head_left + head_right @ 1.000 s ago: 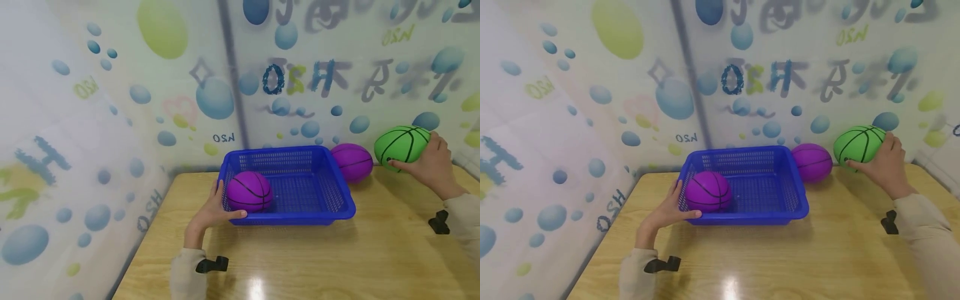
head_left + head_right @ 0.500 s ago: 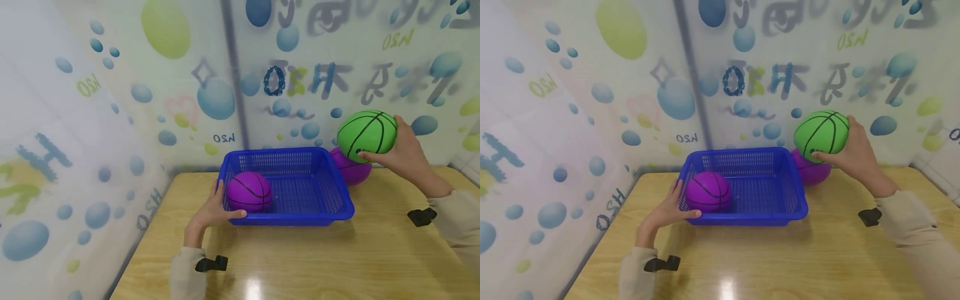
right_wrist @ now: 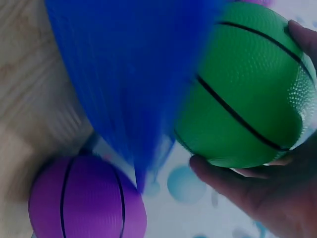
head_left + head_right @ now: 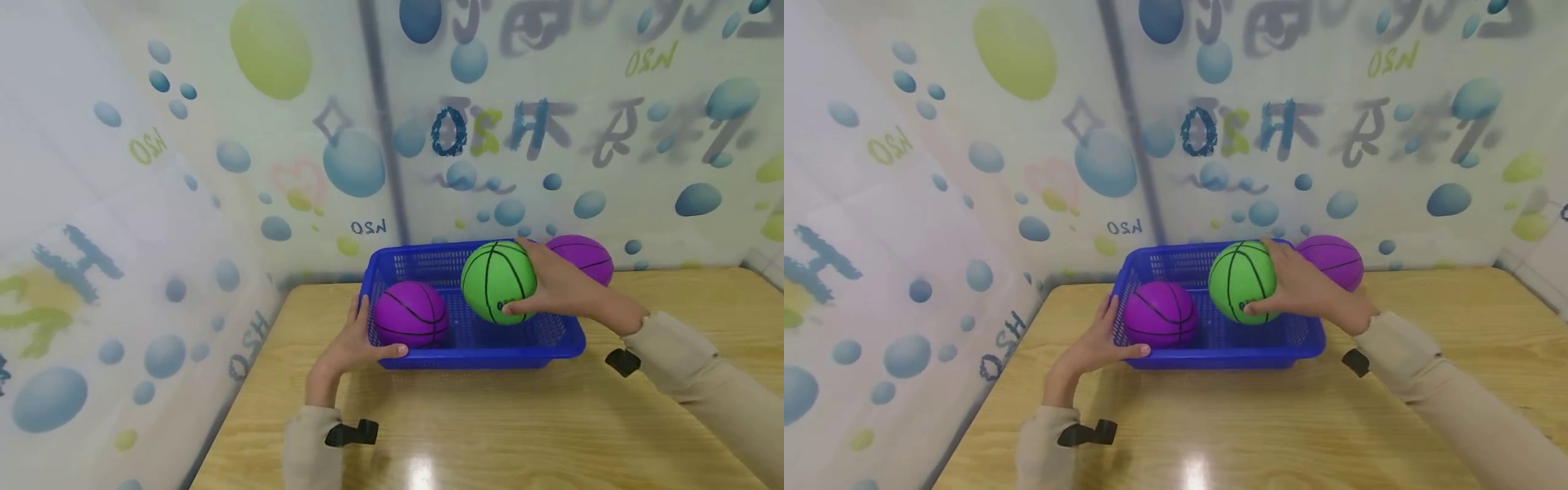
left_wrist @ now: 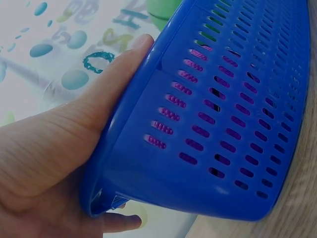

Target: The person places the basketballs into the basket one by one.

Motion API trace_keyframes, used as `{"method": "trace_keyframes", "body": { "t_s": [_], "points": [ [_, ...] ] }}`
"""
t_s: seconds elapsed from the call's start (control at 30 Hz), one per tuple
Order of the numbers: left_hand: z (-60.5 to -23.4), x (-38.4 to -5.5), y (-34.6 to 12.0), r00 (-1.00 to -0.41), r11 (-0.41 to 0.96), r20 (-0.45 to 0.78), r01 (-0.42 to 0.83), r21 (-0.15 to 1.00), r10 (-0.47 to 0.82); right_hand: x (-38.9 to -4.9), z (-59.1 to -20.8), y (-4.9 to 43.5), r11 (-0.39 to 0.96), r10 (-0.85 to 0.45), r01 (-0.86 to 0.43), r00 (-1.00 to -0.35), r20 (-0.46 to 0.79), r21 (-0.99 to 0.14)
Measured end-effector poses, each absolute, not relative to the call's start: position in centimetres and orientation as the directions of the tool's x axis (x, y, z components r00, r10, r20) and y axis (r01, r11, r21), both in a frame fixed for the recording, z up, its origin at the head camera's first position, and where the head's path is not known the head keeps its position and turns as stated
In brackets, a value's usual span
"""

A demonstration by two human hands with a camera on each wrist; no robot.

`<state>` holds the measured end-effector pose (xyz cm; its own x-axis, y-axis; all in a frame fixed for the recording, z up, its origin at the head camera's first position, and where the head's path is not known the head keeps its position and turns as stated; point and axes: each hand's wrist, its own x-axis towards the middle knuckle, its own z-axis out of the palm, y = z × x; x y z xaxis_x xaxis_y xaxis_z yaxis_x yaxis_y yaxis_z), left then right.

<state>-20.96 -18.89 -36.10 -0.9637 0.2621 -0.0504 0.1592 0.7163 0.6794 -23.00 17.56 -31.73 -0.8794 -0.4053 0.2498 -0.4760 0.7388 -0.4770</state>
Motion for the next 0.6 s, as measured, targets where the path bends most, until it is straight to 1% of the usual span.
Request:
{"method": "trace_keyframes", "body": {
  "t_s": [0.1, 0.3, 0.47, 0.6],
  "points": [
    [-36.2, -21.0, -18.5, -0.961, 0.711, -0.050, 0.166, 0.683, 0.272, -22.9, -32.7, 16.7, 0.757, -0.424, -0.458, -0.887, 0.182, -0.466],
    [-36.1, -21.1, -18.3, -0.957, 0.716, -0.059, 0.172, 0.677, 0.286, -22.8, -34.1, 15.3, 0.755, -0.459, -0.460, -0.880, 0.125, -0.468],
    [-35.9, -21.1, -18.7, -0.964, 0.722, -0.042, 0.168, 0.671, 0.264, -23.2, -34.0, 14.4, 0.741, -0.521, -0.512, -0.846, 0.109, -0.435],
    [-35.9, -21.1, -18.9, -0.961, 0.721, -0.071, 0.150, 0.677, 0.267, -23.1, -33.6, 14.7, 0.721, -0.537, -0.504, -0.840, 0.078, -0.475]
  ]
}}
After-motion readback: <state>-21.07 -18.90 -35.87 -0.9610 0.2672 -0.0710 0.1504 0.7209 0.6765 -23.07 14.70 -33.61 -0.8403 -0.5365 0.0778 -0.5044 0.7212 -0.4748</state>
